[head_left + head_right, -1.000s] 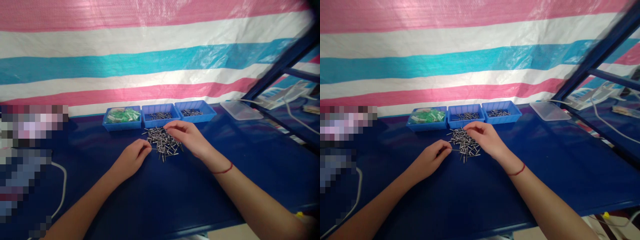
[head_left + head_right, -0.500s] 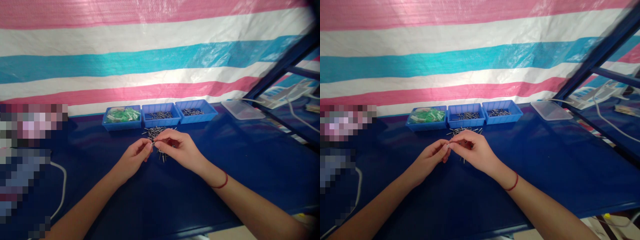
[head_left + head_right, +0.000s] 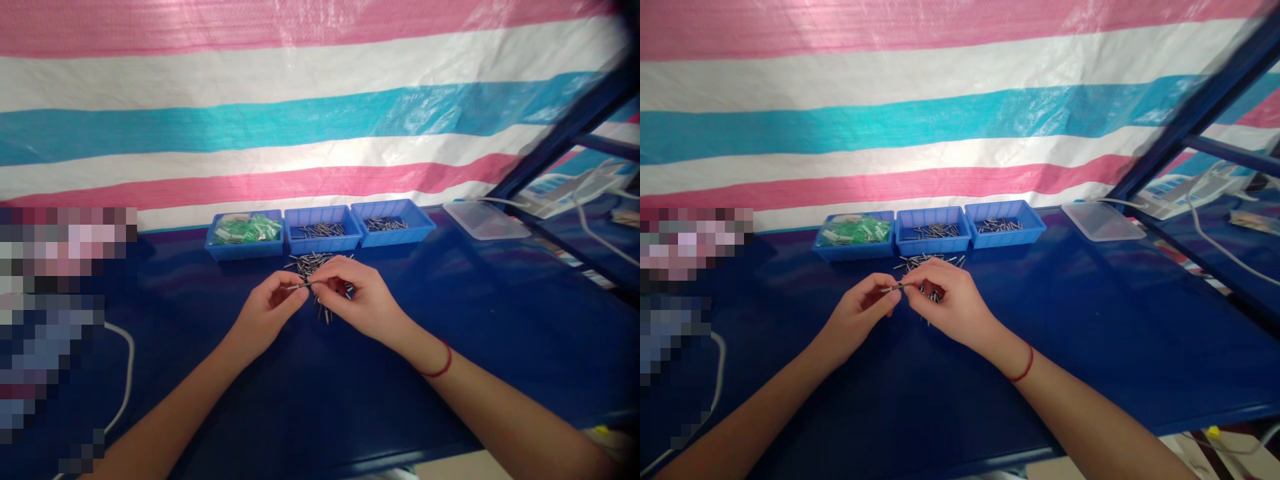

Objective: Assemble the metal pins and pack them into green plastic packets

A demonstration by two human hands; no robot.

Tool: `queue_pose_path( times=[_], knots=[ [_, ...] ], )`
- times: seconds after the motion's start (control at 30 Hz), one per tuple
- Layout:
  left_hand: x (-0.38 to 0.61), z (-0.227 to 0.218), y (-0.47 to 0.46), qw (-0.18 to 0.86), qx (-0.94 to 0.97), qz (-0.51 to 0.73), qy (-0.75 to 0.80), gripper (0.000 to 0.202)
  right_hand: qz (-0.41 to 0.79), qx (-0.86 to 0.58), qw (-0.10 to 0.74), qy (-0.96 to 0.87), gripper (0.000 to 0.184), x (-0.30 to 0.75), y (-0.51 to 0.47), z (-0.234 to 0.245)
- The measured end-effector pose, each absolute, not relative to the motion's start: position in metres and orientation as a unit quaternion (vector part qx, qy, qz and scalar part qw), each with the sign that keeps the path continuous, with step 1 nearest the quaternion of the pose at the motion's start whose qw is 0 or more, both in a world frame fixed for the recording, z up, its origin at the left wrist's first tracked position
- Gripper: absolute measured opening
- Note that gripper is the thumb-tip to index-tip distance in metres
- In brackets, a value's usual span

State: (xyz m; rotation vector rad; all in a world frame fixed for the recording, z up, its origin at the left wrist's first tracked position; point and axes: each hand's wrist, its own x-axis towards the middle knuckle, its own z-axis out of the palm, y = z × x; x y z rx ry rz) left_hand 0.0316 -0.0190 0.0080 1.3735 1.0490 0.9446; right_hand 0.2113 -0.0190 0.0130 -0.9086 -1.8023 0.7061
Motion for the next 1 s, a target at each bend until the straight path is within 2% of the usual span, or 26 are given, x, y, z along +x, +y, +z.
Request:
queue_pose_path(
  times=[0.1,0.17,0.23,0.3,0.4,0.47,0.53,0.73,1.0],
  knots=[
    [0.032,0.006,-0.018,0.535,0.583,0.41,0.454,0.024,0.279,-0.39,0.439,-0.76,0.012,0.211,-0.017,0.008],
    [0.032,0.005,-0.018,0.527,0.585,0.417,0.454,0.032,0.322,-0.421,0.438,-0.726,0.013,0.21,-0.013,0.005],
    [0.032,0.003,-0.019,0.52,0.594,0.415,0.452,0.045,0.386,-0.466,0.476,-0.638,0.016,0.213,-0.005,0.002],
    [0.03,0.002,-0.02,0.502,0.627,0.389,0.452,0.049,0.432,-0.502,0.539,-0.52,0.021,0.222,0.006,0.001],
    [0.028,0.0,-0.022,0.421,0.728,0.31,0.443,0.035,0.459,-0.518,0.629,-0.354,0.025,0.246,0.025,0.003],
    [0.028,0.0,-0.024,0.336,0.808,0.26,0.408,0.024,0.482,-0.529,0.641,-0.278,0.027,0.262,0.035,0.005],
    [0.029,-0.001,-0.025,0.255,0.869,0.221,0.361,0.023,0.508,-0.534,0.637,-0.226,0.025,0.272,0.041,0.005],
    [0.032,-0.008,-0.026,0.112,0.929,0.148,0.32,0.027,0.561,-0.509,0.602,-0.252,0.021,0.262,0.034,0.002],
    [0.029,-0.007,-0.019,0.086,0.92,0.13,0.361,0.02,0.569,-0.495,0.552,-0.356,0.018,0.245,0.022,0.002]
  ],
)
